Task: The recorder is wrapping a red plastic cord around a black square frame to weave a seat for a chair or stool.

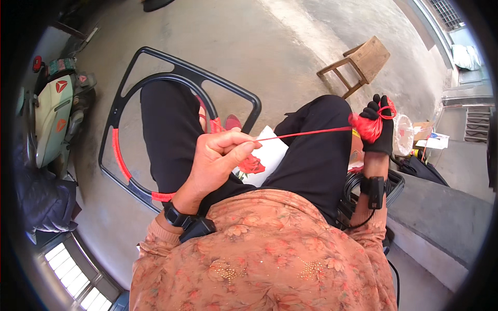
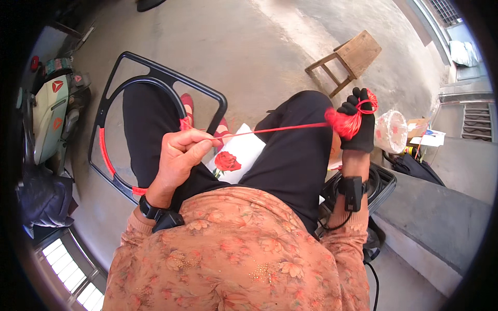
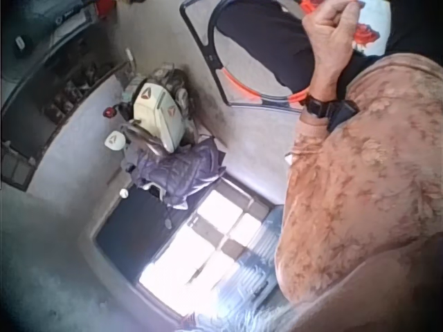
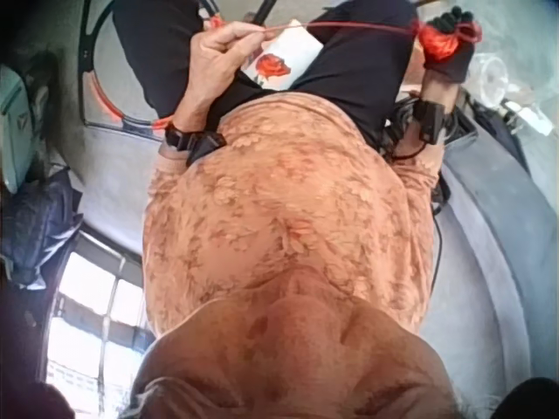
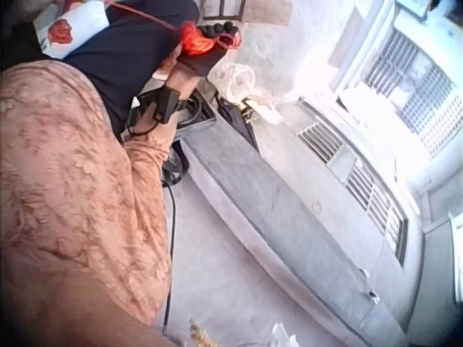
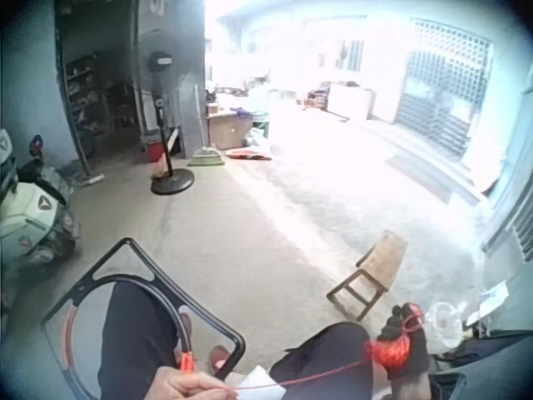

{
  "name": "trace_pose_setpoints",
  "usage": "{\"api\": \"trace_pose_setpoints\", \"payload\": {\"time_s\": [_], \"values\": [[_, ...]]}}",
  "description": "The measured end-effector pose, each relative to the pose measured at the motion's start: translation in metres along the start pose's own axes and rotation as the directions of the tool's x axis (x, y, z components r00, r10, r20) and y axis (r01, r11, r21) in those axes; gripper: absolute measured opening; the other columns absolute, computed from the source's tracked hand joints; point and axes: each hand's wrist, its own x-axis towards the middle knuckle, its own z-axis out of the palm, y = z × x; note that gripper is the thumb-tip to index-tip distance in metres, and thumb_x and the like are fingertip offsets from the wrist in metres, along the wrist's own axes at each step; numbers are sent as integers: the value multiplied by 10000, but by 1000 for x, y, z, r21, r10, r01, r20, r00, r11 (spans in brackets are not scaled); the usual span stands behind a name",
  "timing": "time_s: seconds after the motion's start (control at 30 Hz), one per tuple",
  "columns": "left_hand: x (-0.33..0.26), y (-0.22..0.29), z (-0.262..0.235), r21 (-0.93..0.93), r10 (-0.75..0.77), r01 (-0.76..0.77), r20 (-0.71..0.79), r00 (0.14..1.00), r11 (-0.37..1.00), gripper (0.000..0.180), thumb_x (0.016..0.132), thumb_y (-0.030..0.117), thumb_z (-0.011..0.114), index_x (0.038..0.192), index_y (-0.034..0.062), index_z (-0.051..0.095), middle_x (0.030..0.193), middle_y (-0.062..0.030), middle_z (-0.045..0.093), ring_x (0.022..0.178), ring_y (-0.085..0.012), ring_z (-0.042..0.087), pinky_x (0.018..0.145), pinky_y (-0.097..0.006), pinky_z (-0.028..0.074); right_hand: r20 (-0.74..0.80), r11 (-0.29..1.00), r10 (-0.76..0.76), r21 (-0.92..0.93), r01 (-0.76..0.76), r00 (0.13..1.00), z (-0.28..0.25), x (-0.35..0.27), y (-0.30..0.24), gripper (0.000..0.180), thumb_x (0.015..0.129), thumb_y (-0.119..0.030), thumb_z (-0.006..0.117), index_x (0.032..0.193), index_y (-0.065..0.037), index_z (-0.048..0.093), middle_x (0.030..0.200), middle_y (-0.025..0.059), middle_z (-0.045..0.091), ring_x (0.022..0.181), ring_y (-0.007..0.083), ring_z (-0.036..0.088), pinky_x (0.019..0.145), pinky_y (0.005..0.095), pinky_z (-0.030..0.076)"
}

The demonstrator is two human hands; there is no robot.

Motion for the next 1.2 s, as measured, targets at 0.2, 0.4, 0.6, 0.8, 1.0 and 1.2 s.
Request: {"api": "trace_pose_setpoints", "payload": {"time_s": [0.2,0.4,0.6,0.8,1.0,1.2], "values": [[-2,0,2,42,64,-65,22,998,997,128,874,62,606,923,-40,665,740,-6,629,564,-1,441,494,-175,330,-291,486,312,-769,-416,904,165,-6,90,202,780,-115,705,941,-27,621,918,69,648,795,141,622,649,286,492],[-8,1,-1,-67,-9,11,32,999,998,109,879,38,595,935,-36,652,743,0,617,577,-6,472,512,-176,366,-35,286,431,-943,-173,902,175,-2,123,119,808,-103,668,850,5,640,820,55,643,732,122,601,626,262,473],[-8,0,1,297,301,-226,-240,923,928,158,838,-89,541,967,-30,612,1108,-130,595,923,-125,595,742,-206,474,-415,893,244,-257,-370,877,89,-28,82,159,859,-91,584,990,-1,583,849,31,609,735,120,582,636,259,470],[-5,-11,-13,48,98,-86,-575,813,995,177,878,65,595,1033,-16,569,910,-87,642,739,-95,612,628,-221,485,-292,937,197,-225,-267,936,56,8,77,176,900,-160,535,1005,-27,582,835,44,621,727,131,591,647,237,477],[-6,-9,-23,-562,-407,224,-223,885,796,189,921,200,549,984,27,594,738,-105,646,588,-169,618,544,-270,500,-343,665,79,-682,-306,936,78,19,82,171,886,-181,564,931,-24,613,814,52,624,697,130,587,630,240,477],[-4,-8,-22,-628,-439,301,-73,896,718,174,894,177,567,930,10,600,702,-110,633,549,-176,602,513,-278,492,59,-334,-27,-941,47,998,89,19,94,282,775,-230,700,969,-28,665,841,83,645,746,196,605,689,303,469]]}}
